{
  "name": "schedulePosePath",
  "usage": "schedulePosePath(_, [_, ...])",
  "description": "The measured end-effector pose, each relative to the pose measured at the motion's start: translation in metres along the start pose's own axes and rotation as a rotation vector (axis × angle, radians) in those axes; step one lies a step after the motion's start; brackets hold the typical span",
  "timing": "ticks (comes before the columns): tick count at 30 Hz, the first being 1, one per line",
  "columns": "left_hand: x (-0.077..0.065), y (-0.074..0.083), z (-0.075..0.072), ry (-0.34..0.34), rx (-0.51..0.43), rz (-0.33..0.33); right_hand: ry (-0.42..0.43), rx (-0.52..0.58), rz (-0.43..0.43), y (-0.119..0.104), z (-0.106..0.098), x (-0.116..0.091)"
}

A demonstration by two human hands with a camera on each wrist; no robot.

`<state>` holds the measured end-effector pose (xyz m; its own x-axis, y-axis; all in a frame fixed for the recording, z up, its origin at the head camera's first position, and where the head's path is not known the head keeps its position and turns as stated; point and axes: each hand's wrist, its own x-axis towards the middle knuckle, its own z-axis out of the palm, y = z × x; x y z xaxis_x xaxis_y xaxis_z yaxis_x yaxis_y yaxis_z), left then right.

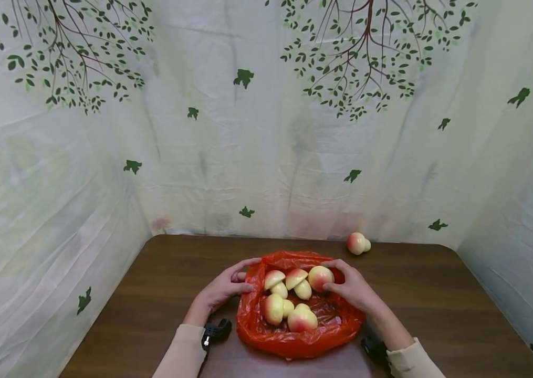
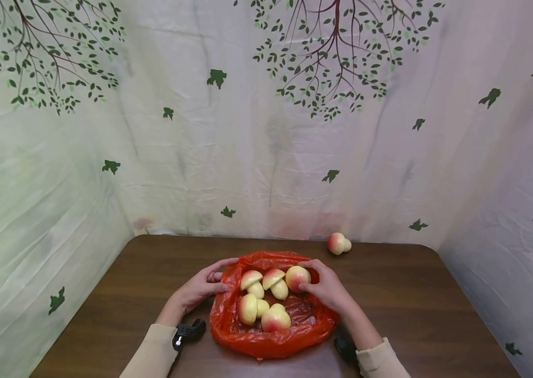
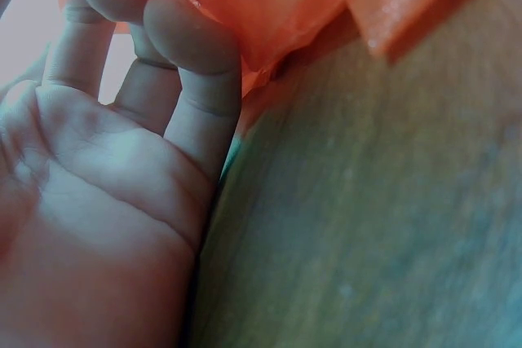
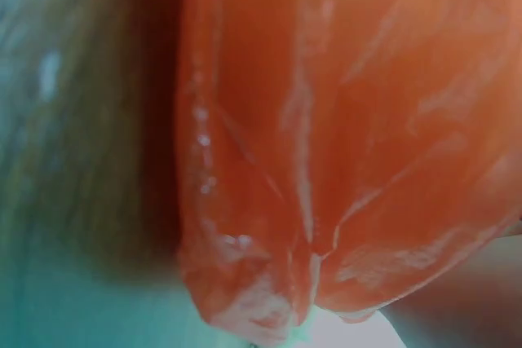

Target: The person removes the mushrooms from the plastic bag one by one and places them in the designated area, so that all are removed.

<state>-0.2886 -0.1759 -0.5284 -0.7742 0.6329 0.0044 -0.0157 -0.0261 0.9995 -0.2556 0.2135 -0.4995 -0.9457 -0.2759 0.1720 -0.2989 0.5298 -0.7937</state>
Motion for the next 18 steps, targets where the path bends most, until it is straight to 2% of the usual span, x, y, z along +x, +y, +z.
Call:
schedulePosePath(11, [0.001, -0.003, -0.003, -0.009, 0.000, 0.002, 0.007, 0.041, 0.018, -0.009, -0.004, 0.000])
schedulePosePath(18, [0.000, -0.004, -0.002, -0.005, -0.013, 0.004, 0.028, 0.050, -0.032, -0.021, -0.010, -0.004])
